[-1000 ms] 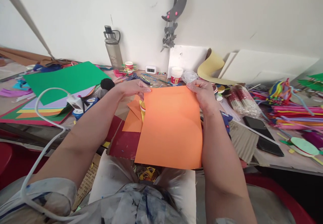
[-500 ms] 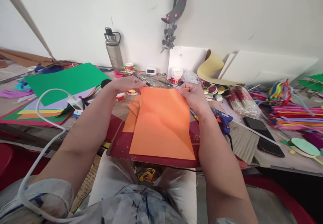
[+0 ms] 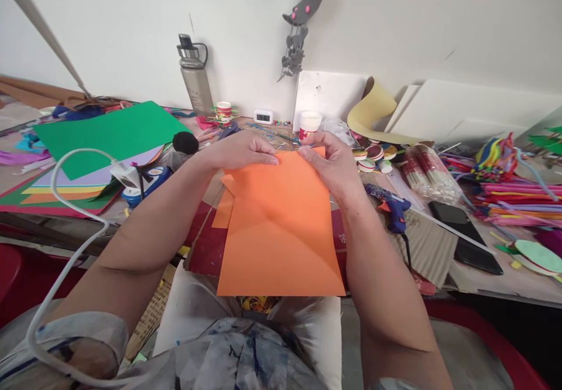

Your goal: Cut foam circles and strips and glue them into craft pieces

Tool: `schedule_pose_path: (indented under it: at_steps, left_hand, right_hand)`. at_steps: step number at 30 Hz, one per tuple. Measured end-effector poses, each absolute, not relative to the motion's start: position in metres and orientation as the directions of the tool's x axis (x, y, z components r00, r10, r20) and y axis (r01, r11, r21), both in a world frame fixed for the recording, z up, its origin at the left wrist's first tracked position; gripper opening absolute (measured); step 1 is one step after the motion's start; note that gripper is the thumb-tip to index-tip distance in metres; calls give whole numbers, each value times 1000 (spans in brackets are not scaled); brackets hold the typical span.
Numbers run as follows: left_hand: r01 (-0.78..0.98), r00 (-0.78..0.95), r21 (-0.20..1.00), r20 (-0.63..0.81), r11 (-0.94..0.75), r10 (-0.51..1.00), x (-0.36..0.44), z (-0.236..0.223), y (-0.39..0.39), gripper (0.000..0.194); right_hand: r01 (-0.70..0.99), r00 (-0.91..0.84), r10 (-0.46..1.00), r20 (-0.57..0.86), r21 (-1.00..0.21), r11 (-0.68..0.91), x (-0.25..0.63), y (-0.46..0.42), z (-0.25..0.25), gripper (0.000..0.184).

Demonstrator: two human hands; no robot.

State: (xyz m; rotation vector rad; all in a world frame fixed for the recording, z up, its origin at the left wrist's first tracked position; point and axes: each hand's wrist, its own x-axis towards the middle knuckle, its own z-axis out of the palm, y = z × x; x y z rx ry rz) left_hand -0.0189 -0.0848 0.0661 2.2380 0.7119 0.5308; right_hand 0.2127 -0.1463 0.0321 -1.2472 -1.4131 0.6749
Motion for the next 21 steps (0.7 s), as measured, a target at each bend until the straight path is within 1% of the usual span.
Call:
schedule_pose_path:
  at_steps: [3,5,9,12,16,18,21]
  left_hand:
    - [322,755,752,162,-575,636,-19,60,-79,39]
    - [342,764,744,134,-573,631,-21,57,-74,41]
    - [416,777,699,60,-582,627,-25,53,-67,38]
    - [466,765,672,22,-576,644,-27,54,-65,35]
    - [522,744,636,-13,-569,668,-30,55,-62,30]
    - [539,732,643,-37,-544,680,-32,54,-61,28]
    - [549,718,660,-59,-513,693,-36,51,-59,31]
  right_hand:
    - [312,121,940,319,-911,269,212,-144,28,38]
    - [288,103,950,295,-923,255,213,-143,25,39]
    - [193,108,969,222,-961,199,219,-137,21,44]
    - [163,97,978,186,-972,169,223,-132,19,50]
    - [209,89,969,232,-955,209,226,-127,14,50]
    - [226,71,967,247,-948,225,225,-125,12,47]
    - [220,50,970,239,-950,223,223,-122,8,46]
